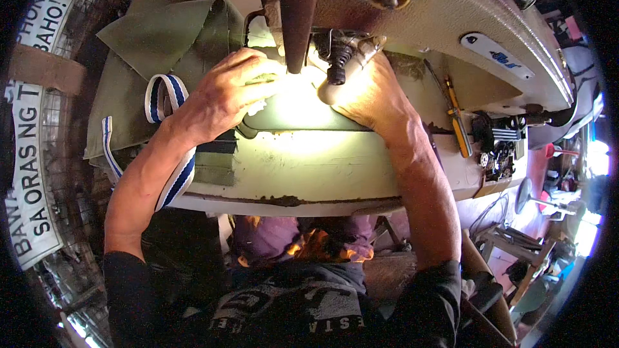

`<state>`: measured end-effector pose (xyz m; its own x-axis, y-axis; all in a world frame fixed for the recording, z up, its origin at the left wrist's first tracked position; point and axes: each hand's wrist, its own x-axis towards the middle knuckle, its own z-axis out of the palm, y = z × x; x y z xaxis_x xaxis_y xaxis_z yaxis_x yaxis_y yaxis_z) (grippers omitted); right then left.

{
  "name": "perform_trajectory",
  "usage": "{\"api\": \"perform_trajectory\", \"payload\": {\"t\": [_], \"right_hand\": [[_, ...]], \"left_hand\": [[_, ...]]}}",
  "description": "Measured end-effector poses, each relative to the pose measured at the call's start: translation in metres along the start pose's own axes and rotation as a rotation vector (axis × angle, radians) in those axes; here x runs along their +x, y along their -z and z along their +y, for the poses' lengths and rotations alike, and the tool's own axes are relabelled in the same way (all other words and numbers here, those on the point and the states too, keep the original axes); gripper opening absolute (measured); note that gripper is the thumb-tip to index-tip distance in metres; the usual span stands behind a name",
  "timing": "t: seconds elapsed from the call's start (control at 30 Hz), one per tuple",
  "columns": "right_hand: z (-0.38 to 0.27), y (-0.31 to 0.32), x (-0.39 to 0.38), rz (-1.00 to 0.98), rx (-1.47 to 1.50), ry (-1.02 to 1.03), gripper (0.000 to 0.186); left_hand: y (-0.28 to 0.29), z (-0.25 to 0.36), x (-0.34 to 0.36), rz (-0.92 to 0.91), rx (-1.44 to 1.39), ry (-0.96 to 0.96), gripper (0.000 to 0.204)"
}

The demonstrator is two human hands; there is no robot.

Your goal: Using an industrial sewing machine to stitch a green canvas bag with blue and white straps.

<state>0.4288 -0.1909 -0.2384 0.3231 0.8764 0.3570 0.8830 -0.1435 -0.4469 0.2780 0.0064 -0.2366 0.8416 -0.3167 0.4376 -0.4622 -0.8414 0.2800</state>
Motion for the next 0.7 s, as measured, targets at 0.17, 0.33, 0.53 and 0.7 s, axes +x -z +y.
{"api": "perform_trajectory", "payload": {"t": [0.17,0.33,0.53,0.7], "right_hand": [[-0.007,0.003,-0.001,0.037,0.036,0.004,0.024],[-0.002,-0.002,0.003,0.097,-0.165,0.219,0.019],[0.001,-0.006,0.001,0.102,-0.128,0.189,0.017],[0.008,-0.013,-0.001,0.091,0.115,-0.031,0.019]], "left_hand": [[-0.006,-0.004,0.000,0.005,-0.032,0.027,0.033],[-0.008,-0.005,0.000,0.030,-0.025,0.024,0.036],[-0.005,-0.006,-0.001,0.008,-0.036,0.034,0.039],[-0.005,-0.006,-0.002,-0.024,-0.055,0.048,0.032]]}}
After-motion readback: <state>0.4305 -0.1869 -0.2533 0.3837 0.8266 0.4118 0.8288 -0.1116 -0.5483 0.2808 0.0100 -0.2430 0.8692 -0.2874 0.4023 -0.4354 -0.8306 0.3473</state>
